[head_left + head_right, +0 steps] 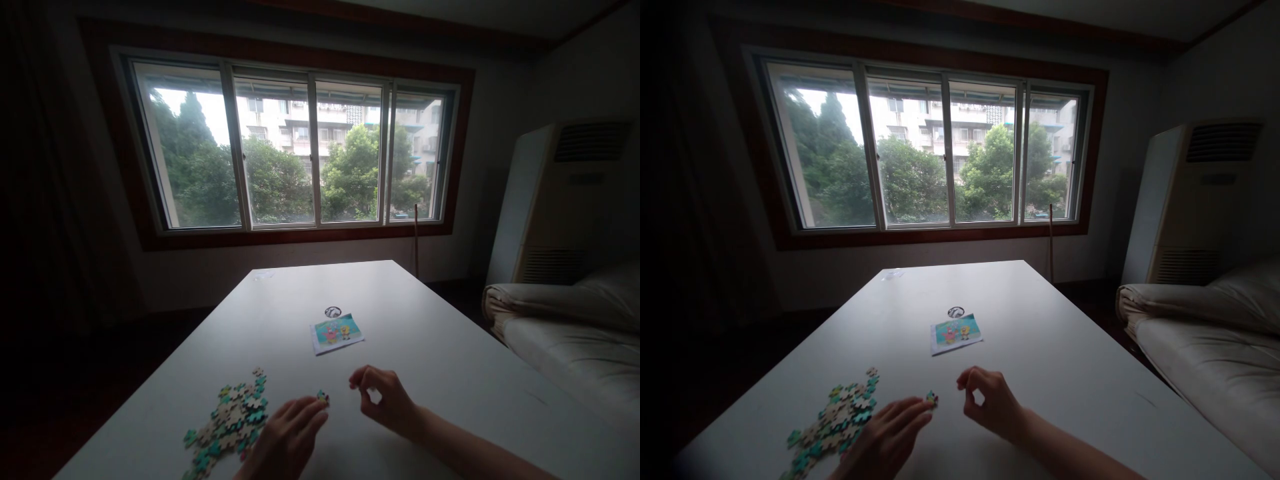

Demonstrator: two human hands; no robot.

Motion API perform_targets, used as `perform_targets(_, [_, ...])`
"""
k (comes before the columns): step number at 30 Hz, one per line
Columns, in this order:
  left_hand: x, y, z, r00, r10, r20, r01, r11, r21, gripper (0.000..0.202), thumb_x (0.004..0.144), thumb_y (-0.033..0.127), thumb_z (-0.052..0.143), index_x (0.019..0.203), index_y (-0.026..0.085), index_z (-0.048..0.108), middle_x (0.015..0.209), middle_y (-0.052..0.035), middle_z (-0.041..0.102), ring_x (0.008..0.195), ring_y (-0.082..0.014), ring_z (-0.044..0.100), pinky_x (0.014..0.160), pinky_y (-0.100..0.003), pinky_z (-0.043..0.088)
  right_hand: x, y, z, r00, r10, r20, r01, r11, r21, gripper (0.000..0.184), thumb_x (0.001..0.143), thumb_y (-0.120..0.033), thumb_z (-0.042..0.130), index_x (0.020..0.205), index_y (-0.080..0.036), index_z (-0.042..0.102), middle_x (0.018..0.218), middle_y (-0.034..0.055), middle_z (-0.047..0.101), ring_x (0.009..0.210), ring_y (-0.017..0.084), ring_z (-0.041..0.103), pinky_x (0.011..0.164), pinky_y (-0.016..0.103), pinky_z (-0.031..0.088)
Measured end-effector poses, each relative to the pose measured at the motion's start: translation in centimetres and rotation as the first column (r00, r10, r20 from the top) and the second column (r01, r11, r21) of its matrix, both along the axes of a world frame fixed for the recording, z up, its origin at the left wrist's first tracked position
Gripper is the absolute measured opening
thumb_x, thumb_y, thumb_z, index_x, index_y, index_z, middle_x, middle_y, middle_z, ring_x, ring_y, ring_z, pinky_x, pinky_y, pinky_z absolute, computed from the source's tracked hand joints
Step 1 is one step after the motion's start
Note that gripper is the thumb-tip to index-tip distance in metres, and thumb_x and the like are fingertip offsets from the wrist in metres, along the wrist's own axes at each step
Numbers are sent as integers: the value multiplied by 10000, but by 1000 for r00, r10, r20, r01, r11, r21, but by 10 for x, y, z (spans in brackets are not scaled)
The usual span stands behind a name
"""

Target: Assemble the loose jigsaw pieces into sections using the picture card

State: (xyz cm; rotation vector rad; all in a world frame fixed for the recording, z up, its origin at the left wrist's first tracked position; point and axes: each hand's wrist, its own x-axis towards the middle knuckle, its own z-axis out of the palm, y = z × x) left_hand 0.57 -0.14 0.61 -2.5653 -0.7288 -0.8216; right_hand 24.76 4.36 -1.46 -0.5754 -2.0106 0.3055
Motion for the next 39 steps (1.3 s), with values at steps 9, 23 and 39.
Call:
perform_targets(9, [-34, 27, -25, 876, 479, 51, -466, 870, -163, 405, 837, 309, 524, 1239, 258, 521, 1269, -58, 579, 1152, -246, 542, 922, -388, 490, 36, 34, -6, 942, -264, 208, 260, 965, 43, 125, 714, -74, 455, 761, -188, 478, 655, -18, 553, 538, 96, 493, 539, 199, 399])
perform_targets(23, [-26, 26, -16, 765, 622, -167, -625, 655, -425, 343, 871, 191, 395, 1145, 189, 601, 1238, -72, 599, 1166, -209, 527, 991, -372, 418, 25, 36, 0, 754, -355, 553, 381, 922, 73, 153, 717, -40, 467, 688, -181, 518, 711, 23, 562, 703, 167, 486, 629, 250, 388])
perform_targets(39, [-26, 28, -18, 645, 724, -246, -752, 543, -375, 360, 875, 178, 384, 1186, 195, 564, 1274, -73, 568, 1212, -223, 480, 1019, -395, 357, 27, 36, -2, 791, -307, 529, 340, 940, 38, 122, 804, -83, 483, 786, -174, 562, 835, 33, 558, 780, 161, 519, 706, 257, 425])
